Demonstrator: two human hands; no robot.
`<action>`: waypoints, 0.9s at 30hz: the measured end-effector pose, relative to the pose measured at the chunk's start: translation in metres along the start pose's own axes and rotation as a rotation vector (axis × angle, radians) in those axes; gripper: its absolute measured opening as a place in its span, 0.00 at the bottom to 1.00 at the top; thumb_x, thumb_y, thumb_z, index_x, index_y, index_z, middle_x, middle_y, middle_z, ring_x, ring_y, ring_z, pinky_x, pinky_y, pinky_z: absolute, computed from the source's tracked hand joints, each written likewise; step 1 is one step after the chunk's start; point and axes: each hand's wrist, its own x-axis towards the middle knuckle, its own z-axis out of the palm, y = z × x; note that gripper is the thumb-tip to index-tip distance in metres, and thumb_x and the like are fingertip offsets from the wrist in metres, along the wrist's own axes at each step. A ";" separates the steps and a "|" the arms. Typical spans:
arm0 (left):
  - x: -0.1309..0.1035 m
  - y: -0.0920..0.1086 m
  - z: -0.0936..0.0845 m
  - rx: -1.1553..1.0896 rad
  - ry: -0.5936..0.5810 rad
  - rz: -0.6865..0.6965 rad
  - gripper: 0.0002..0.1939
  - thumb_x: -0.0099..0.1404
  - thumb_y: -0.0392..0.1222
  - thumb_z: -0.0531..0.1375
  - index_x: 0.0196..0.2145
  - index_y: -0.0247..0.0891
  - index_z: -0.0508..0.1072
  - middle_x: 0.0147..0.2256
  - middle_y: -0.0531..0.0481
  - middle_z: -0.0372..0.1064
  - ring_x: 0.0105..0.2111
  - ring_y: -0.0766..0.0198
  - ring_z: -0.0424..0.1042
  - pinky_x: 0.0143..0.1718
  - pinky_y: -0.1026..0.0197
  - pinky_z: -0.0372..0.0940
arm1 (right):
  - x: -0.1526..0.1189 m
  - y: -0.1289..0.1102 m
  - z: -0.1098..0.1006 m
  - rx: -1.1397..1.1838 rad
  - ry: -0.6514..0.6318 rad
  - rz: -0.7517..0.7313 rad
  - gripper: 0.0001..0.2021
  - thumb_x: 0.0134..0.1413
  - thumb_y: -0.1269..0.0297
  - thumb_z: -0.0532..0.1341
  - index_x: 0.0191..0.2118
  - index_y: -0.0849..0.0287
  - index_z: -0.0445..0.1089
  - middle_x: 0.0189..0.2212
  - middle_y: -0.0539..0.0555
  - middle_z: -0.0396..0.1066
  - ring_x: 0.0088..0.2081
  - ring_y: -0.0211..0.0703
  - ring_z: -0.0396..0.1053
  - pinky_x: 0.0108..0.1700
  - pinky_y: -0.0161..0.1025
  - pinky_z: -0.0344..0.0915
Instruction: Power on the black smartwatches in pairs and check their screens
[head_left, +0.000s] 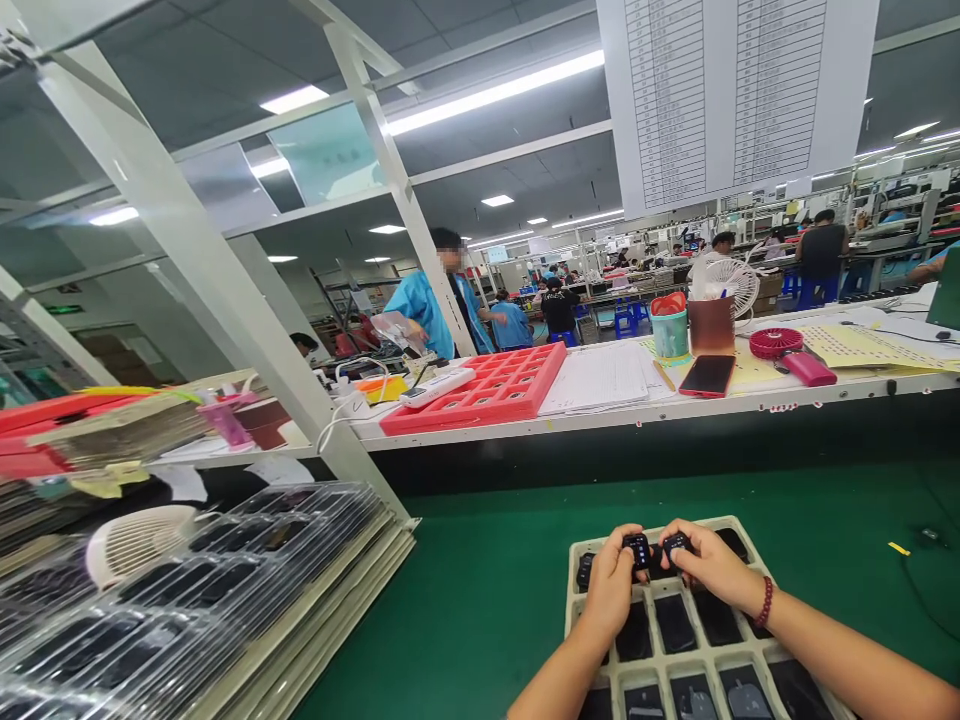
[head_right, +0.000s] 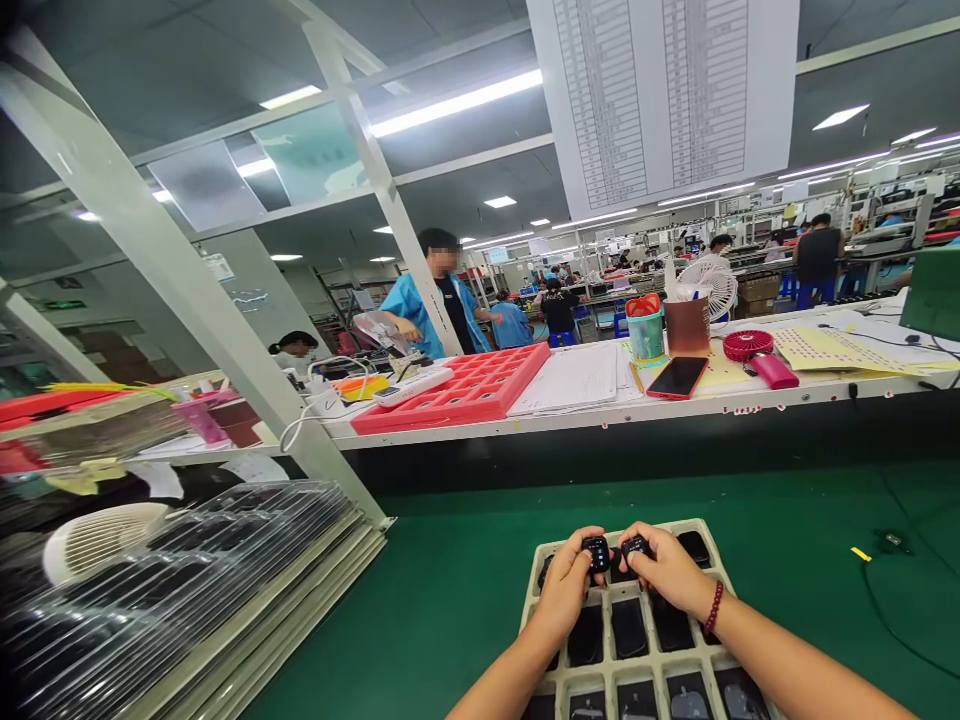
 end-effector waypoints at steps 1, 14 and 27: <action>0.000 0.001 0.000 0.007 0.012 -0.007 0.15 0.59 0.35 0.48 0.43 0.37 0.68 0.30 0.51 0.67 0.23 0.70 0.65 0.28 0.65 0.62 | -0.001 -0.001 0.000 -0.023 0.002 -0.022 0.07 0.47 0.65 0.56 0.35 0.58 0.64 0.26 0.49 0.68 0.20 0.33 0.59 0.22 0.31 0.54; -0.001 0.003 0.003 -0.022 0.006 0.032 0.26 0.46 0.24 0.50 0.44 0.36 0.66 0.38 0.48 0.68 0.36 0.64 0.68 0.35 0.64 0.63 | 0.001 0.001 -0.003 0.130 -0.024 0.062 0.20 0.40 0.71 0.53 0.44 0.57 0.60 0.36 0.51 0.69 0.28 0.36 0.66 0.25 0.33 0.61; 0.001 -0.001 0.004 -0.002 0.021 0.051 0.27 0.46 0.23 0.51 0.45 0.37 0.66 0.38 0.48 0.68 0.37 0.64 0.68 0.36 0.65 0.63 | -0.001 0.002 -0.005 0.095 -0.039 0.054 0.22 0.40 0.71 0.53 0.47 0.56 0.59 0.39 0.53 0.69 0.31 0.38 0.67 0.27 0.34 0.63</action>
